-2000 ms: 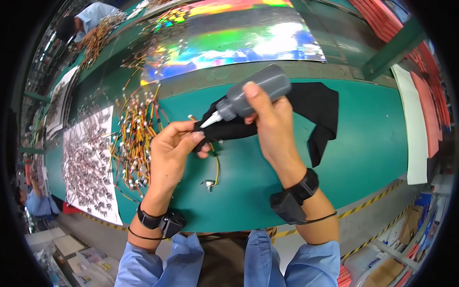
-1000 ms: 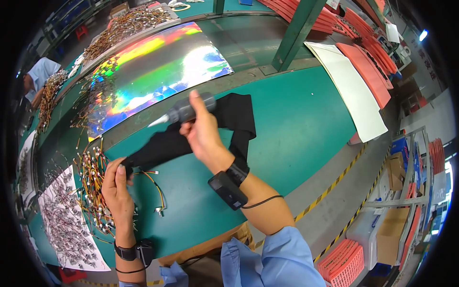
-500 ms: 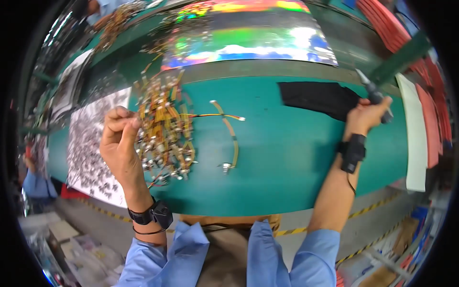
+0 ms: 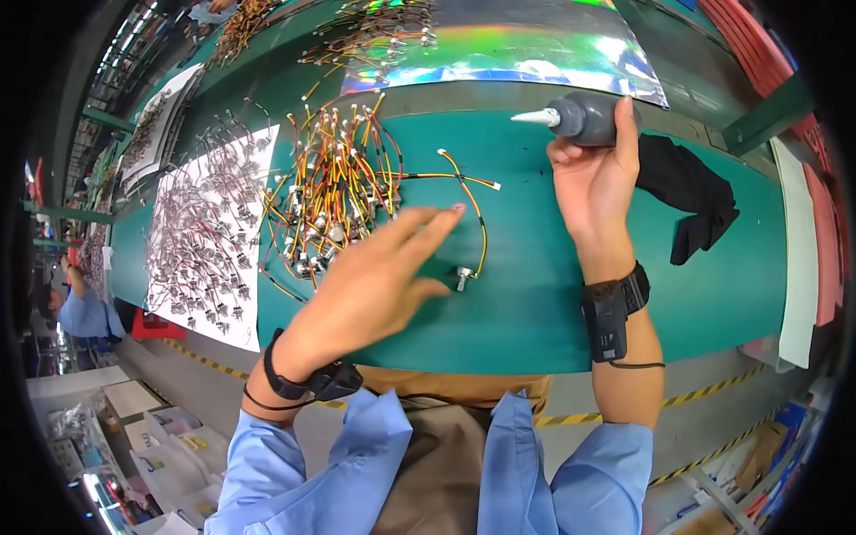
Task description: The person picks up a potentiometer, applies glue to the wire connections from a squeeze bottle, and places it onto a colorful sheet. After repeating this, the person wipes their fingers with a black cloth and continues the process with more components.
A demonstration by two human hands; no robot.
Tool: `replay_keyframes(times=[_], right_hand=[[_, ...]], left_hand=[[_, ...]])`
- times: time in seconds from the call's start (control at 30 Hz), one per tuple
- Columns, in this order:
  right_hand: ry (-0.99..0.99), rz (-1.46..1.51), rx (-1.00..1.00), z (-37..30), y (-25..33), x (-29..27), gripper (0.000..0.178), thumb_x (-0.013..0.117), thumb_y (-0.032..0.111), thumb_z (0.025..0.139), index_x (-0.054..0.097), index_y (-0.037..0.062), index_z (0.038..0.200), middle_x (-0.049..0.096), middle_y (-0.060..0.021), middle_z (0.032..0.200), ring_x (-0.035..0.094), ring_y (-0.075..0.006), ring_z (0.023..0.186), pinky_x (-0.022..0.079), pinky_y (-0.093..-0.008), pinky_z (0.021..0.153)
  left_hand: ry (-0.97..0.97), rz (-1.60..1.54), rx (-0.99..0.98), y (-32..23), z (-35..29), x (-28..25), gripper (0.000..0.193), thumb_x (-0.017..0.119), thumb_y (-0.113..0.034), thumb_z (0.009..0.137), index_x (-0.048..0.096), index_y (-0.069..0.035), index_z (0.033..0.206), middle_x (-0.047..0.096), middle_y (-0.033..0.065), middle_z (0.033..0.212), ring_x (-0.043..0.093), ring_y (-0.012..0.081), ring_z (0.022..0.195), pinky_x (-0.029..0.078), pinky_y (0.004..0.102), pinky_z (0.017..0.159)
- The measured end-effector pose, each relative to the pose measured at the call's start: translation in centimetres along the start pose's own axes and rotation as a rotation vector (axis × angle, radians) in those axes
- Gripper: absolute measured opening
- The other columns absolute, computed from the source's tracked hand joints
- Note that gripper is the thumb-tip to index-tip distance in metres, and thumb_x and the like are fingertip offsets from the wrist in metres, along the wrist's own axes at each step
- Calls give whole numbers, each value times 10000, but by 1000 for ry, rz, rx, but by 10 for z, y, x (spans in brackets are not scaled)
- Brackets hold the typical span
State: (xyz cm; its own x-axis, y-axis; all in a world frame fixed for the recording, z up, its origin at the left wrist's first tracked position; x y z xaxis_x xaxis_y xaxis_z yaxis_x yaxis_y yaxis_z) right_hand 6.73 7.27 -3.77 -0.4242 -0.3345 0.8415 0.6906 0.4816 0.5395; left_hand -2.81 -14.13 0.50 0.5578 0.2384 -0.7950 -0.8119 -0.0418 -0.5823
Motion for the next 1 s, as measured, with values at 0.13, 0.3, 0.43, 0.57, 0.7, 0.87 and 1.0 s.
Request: replay_keyframes(times=[0.13,0.3,0.43,0.57,0.7,0.87,1.0], right_hand=[[-30,-8,-26,3,9,-9,360,483,350,890,519,4,982,571,-114,912,375,-109,569,327,-239,528],[-60,-4,-66,0,14,-3,374,485,365,889,510,5,988,570,-126,958,357,-106,560,315,-238,522],[76,-98,-103,-13,15,8,430,491,399,883,476,18,1083,558,-138,1016,488,-135,691,406,-251,623],[-7,-345,-257,-39,8,32,575,518,472,844,397,35,1196,525,-143,1090,537,-198,957,442,-308,813],[177,-647,-417,-45,7,32,733,583,532,767,335,47,1257,482,-139,1148,464,-251,1137,394,-368,938],[153,-804,-428,-56,1,36,822,638,568,687,340,45,1247,462,-135,1160,490,-252,1098,406,-368,923],[167,-848,-462,-58,-5,38,835,664,559,655,354,43,1234,461,-137,1144,501,-258,1085,405,-376,928]], left_hand=[[202,220,-85,-6,13,42,277,637,-48,728,570,-15,994,511,140,1050,577,276,773,483,300,652],[-118,-11,31,14,33,12,288,632,-23,748,559,23,1022,586,141,896,608,235,762,493,289,599],[-285,-675,-466,33,44,-16,193,611,-7,783,551,55,956,589,85,811,629,184,772,509,272,560],[-384,-1013,-417,46,35,-5,130,551,34,822,564,64,949,574,89,946,623,188,846,532,247,624],[-431,-1084,-338,45,31,3,160,525,77,816,555,80,973,523,110,1030,623,208,856,545,255,674],[-429,-1066,-287,43,32,8,182,511,120,799,547,98,976,480,120,1060,623,211,847,546,248,683],[-457,-1059,-271,42,30,6,188,512,132,788,548,99,969,484,113,1034,622,206,839,545,244,681]])
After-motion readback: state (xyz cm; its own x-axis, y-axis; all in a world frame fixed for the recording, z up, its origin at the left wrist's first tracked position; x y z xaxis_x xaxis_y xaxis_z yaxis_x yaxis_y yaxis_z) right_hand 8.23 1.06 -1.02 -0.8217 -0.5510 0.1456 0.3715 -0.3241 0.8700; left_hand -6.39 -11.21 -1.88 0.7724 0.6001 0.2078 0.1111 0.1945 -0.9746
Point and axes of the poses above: each hand's wrist, its own z-axis towards the middle knuckle, its own x-axis out of the palm, y = z × x, the point moved 3 cm from there along z, towards the middle knuckle
